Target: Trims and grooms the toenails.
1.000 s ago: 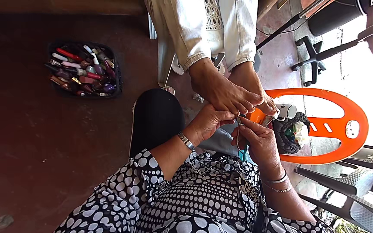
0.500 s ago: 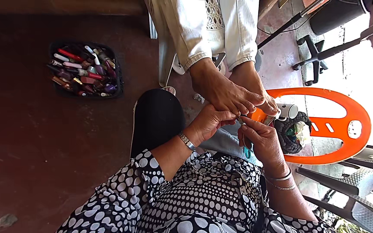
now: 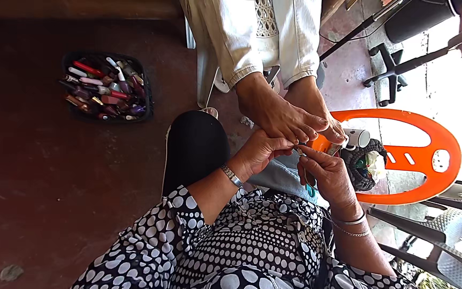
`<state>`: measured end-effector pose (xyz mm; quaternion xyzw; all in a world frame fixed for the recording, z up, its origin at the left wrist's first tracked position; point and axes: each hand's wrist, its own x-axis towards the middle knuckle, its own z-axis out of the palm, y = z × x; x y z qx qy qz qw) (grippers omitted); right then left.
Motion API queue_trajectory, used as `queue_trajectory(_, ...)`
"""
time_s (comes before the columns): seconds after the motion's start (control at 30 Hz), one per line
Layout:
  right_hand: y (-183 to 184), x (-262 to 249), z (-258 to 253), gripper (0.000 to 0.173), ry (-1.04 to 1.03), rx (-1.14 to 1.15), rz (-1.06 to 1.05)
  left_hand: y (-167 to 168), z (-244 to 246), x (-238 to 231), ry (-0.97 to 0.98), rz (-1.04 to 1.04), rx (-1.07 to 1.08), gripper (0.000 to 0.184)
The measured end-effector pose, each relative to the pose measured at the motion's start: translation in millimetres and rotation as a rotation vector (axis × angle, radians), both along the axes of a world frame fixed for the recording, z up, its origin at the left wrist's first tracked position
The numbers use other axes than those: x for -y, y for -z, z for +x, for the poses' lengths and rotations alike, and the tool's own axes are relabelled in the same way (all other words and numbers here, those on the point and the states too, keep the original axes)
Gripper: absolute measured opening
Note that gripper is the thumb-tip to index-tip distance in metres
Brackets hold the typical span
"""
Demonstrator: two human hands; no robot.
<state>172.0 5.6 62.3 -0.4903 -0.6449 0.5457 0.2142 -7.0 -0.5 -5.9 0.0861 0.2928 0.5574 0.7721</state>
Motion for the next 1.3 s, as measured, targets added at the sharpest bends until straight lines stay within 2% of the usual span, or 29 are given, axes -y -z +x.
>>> queue_trajectory(0.13,1.1,1.2,-3.0,0.027,0.032,0.059,0.068,-1.0,0.1,-0.3,0.009,-0.014,-0.012,0.02)
queue_trajectory(0.27,-3.8,-1.8,-1.1,0.031,-0.059,0.097,0.043,0.1,-2.9,1.7,0.009,-0.001,0.093,0.021)
queue_trajectory(0.33,-10.3,-3.3,2.0,0.029,-0.137,0.042,0.006,1.8,-5.7,1.8,0.018,0.009,0.184,0.018)
queue_trajectory(0.43,-20.6,-3.7,0.3,0.014,-0.101,-0.11,0.032,-0.2,-6.8,-1.8,0.037,-0.09,0.177,0.028)
queue_trajectory(0.6,-44.3,-10.3,-34.4,0.018,0.054,-0.391,0.216,-0.3,0.1,-7.6,0.036,-0.178,0.053,0.008)
queue_trajectory(0.7,-35.2,-16.1,-53.4,0.018,0.07,-0.427,0.324,-1.2,3.7,-10.0,0.024,-0.196,0.022,0.006)
queue_trajectory(0.8,3.3,-15.9,-52.8,0.014,0.044,-0.324,0.413,-6.3,7.4,-11.1,-0.005,-0.222,-0.017,0.01)
queue_trajectory(0.9,23.4,-4.2,-34.6,0.012,-0.059,-0.138,0.332,-6.0,8.8,-12.4,0.003,-0.202,-0.057,0.008)
queue_trajectory(1.0,21.7,6.5,-14.5,0.015,-0.145,0.035,0.188,-5.3,8.9,-13.9,0.033,-0.16,-0.067,0.007)
queue_trajectory(1.07,17.8,12.0,-4.7,0.014,-0.12,0.1,0.155,-5.9,7.6,-14.3,0.058,-0.152,-0.048,0.008)
queue_trajectory(1.3,-2.7,17.3,3.0,0.013,0.056,0.158,0.218,-14.2,0.2,-11.7,0.062,-0.171,0.065,0.008)
